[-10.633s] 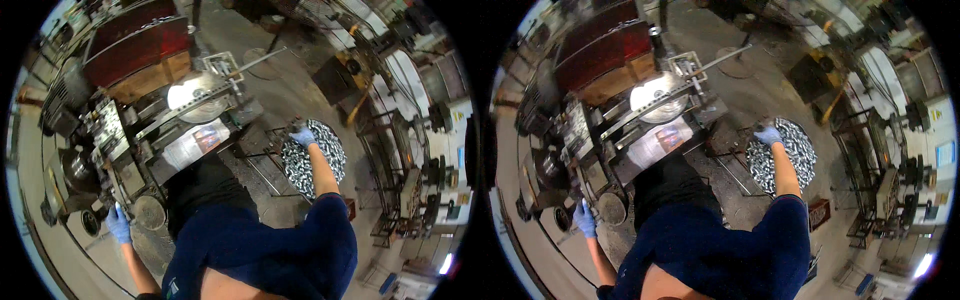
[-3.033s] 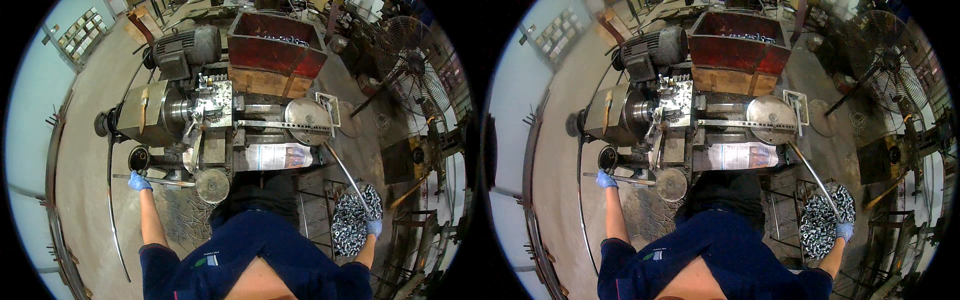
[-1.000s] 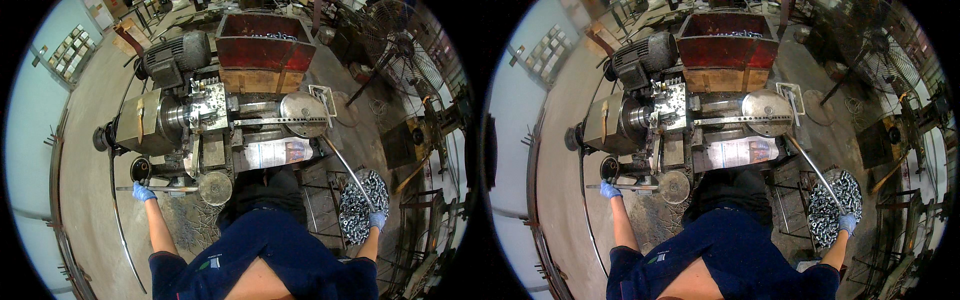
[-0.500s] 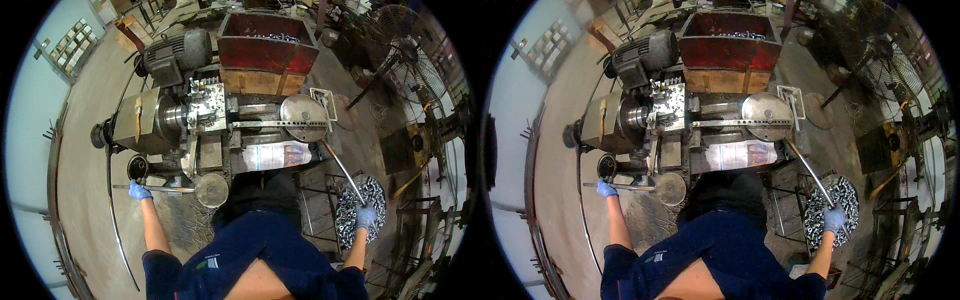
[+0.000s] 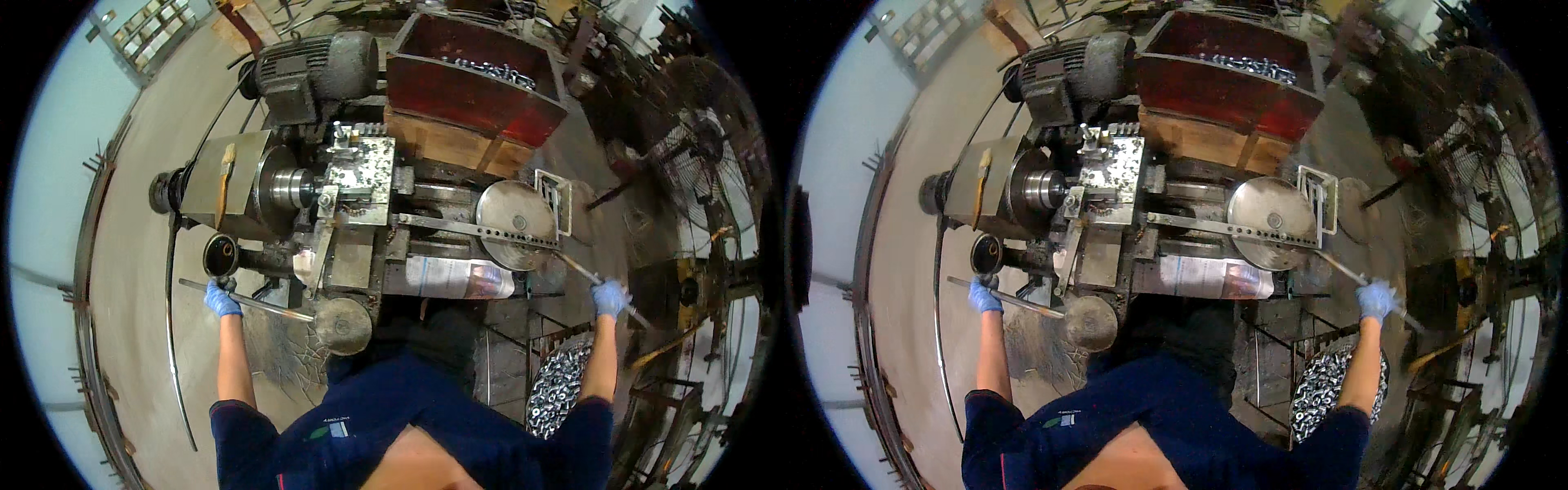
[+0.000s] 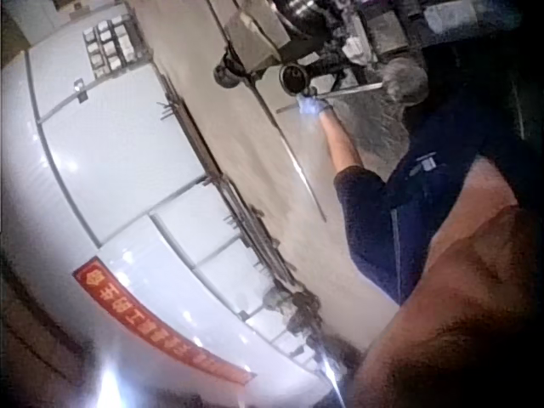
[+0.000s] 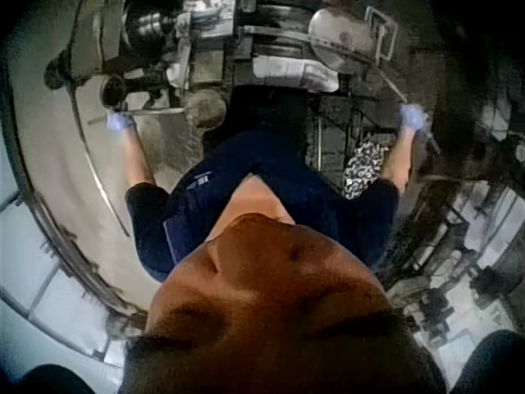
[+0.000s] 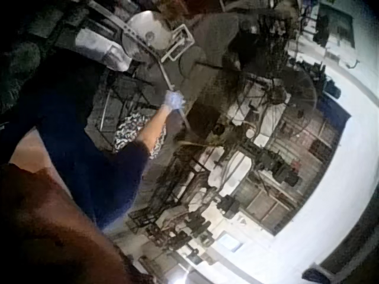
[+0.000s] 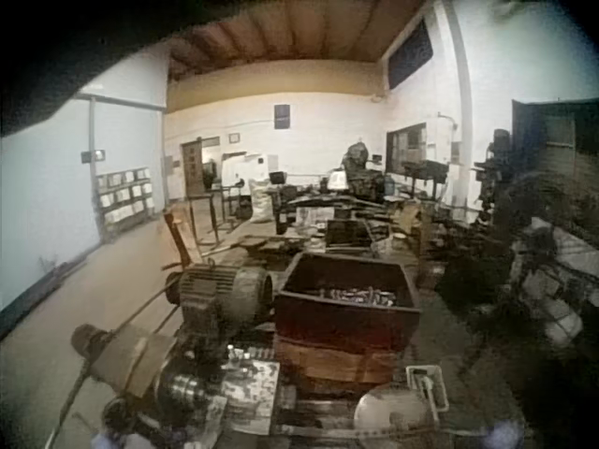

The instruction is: The person operates a manual lathe, using the handles to move the cutting tool against a rotating metal piece and then picking up the finished part and placing it into a pile.

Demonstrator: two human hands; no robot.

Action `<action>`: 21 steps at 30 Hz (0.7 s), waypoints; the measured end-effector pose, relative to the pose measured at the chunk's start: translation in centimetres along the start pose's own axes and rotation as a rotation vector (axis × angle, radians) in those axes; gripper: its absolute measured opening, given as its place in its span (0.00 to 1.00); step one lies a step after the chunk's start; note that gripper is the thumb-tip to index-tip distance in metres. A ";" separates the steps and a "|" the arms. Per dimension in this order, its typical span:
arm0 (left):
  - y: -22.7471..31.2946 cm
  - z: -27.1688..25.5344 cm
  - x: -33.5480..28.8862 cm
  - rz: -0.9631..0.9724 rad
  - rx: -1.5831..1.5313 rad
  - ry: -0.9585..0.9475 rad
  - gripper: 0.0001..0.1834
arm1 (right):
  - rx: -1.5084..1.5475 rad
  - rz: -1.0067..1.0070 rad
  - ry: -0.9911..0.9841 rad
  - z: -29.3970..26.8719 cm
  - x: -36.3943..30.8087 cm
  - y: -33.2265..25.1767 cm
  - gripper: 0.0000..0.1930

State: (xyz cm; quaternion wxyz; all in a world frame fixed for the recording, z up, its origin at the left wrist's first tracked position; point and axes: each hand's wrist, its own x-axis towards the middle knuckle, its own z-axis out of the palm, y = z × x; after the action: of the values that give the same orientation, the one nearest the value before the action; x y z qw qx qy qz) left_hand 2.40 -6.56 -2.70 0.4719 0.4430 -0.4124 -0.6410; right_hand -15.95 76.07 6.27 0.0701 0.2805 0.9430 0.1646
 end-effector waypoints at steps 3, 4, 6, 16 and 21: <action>-1.7 -1.4 1.8 -0.065 -0.043 0.004 0.08 | 0.010 0.012 -0.002 -3.2 5.4 -4.1 0.25; -1.9 -0.6 1.6 -0.094 -0.062 -0.003 0.08 | -0.028 0.020 0.027 -3.6 6.7 -5.4 0.26; -1.7 -0.4 1.5 -0.117 0.067 -0.009 0.11 | -0.045 -0.007 0.097 -4.1 7.9 -8.1 0.30; -7.9 -13.7 11.7 -0.067 0.628 -0.305 0.25 | 0.313 -0.320 0.129 2.9 -3.0 -8.1 0.39; -10.0 -5.2 2.9 0.918 1.670 -0.951 0.26 | 0.475 -0.322 0.128 4.5 -8.0 -5.0 0.27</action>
State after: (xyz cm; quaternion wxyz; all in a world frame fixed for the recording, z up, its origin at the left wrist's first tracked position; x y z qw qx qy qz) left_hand 4.50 -7.78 -14.08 0.0054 0.1327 -0.9909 -0.0229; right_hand -10.78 68.90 0.66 -0.0321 0.1250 0.9900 -0.0567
